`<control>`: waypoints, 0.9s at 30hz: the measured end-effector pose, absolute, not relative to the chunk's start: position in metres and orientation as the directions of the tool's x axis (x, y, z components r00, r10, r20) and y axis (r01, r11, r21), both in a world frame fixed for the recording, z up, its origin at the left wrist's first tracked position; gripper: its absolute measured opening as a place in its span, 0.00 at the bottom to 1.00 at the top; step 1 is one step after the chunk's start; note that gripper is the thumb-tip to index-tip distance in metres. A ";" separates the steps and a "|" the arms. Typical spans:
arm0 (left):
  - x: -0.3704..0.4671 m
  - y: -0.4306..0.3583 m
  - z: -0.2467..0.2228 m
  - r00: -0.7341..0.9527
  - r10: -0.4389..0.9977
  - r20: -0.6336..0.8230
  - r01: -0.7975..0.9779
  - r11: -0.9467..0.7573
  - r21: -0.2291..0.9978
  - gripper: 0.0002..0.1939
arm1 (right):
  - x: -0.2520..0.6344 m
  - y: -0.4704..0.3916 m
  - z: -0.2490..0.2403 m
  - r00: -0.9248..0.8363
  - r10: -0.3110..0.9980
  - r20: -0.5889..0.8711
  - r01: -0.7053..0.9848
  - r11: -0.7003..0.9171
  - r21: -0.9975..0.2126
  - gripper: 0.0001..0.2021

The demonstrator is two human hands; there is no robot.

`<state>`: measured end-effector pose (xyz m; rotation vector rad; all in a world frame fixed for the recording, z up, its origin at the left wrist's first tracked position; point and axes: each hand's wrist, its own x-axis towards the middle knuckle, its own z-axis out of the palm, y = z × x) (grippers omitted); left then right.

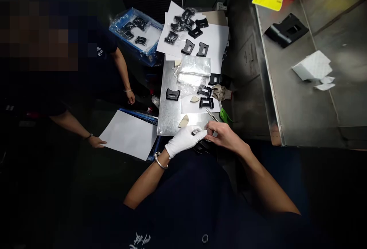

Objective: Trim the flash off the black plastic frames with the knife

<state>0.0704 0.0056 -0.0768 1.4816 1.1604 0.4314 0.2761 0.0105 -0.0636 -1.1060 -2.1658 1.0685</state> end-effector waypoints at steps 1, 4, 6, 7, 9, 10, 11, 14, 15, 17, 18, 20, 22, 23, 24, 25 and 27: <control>0.071 0.005 -0.078 0.466 0.825 -0.320 0.393 0.131 0.910 0.19 | 0.276 0.012 -0.061 -0.590 0.805 0.059 0.450 0.388 -0.804 0.19; 0.073 0.004 -0.081 0.501 0.814 -0.294 0.343 0.125 0.931 0.17 | 0.278 0.016 -0.054 -0.648 0.762 0.018 0.442 0.395 -0.806 0.19; 0.074 0.003 -0.083 0.501 0.815 -0.292 0.333 0.130 0.934 0.17 | 0.280 0.016 -0.051 -0.658 0.753 -0.025 0.445 0.361 -0.820 0.19; 0.075 0.003 -0.083 0.495 0.818 -0.293 0.332 0.133 0.934 0.16 | 0.281 0.016 -0.049 -0.657 0.752 -0.052 0.447 0.334 -0.830 0.17; 0.076 0.003 -0.085 0.479 0.828 -0.292 0.332 0.136 0.933 0.15 | 0.283 0.014 -0.048 -0.636 0.764 -0.111 0.455 0.255 -0.854 0.13; 0.076 0.003 -0.085 0.473 0.833 -0.289 0.331 0.135 0.934 0.15 | 0.283 0.013 -0.048 -0.612 0.779 -0.138 0.459 0.208 -0.864 0.12; 0.076 0.003 -0.086 0.468 0.837 -0.284 0.330 0.133 0.935 0.16 | 0.284 0.011 -0.049 -0.581 0.798 -0.159 0.461 0.162 -0.873 0.11; 0.075 0.006 -0.086 0.483 0.833 -0.271 0.318 0.121 0.940 0.17 | 0.286 0.007 -0.054 -0.469 0.861 -0.195 0.453 0.045 -0.890 0.10; 0.074 0.008 -0.086 0.491 0.828 -0.270 0.315 0.120 0.941 0.17 | 0.287 0.006 -0.057 -0.435 0.877 -0.205 0.443 0.010 -0.896 0.10; 0.073 0.010 -0.086 0.504 0.821 -0.268 0.308 0.119 0.944 0.18 | 0.289 0.005 -0.061 -0.371 0.902 -0.220 0.409 -0.054 -0.911 0.12; 0.073 0.012 -0.085 0.509 0.820 -0.264 0.301 0.117 0.946 0.18 | 0.290 0.004 -0.063 -0.345 0.912 -0.224 0.391 -0.078 -0.917 0.14; 0.074 0.014 -0.085 0.520 0.817 -0.250 0.284 0.111 0.953 0.19 | 0.291 0.004 -0.067 -0.304 0.928 -0.214 0.364 -0.094 -0.926 0.15; 0.078 0.016 -0.085 0.534 0.811 -0.242 0.269 0.108 0.957 0.19 | 0.290 0.004 -0.069 -0.274 0.943 -0.189 0.368 -0.078 -0.926 0.14; 0.081 0.016 -0.085 0.540 0.807 -0.241 0.265 0.110 0.958 0.20 | 0.289 0.005 -0.070 -0.266 0.947 -0.178 0.376 -0.068 -0.924 0.13; 0.083 0.017 -0.086 0.544 0.803 -0.242 0.262 0.111 0.959 0.20 | 0.288 0.005 -0.071 -0.265 0.949 -0.172 0.382 -0.061 -0.922 0.11; 0.086 0.017 -0.088 0.545 0.803 -0.243 0.261 0.113 0.959 0.20 | 0.287 0.005 -0.072 -0.270 0.947 -0.172 0.387 -0.057 -0.920 0.09; 0.090 0.017 -0.090 0.541 0.806 -0.243 0.256 0.117 0.959 0.20 | 0.285 0.005 -0.073 -0.285 0.940 -0.188 0.389 -0.065 -0.919 0.07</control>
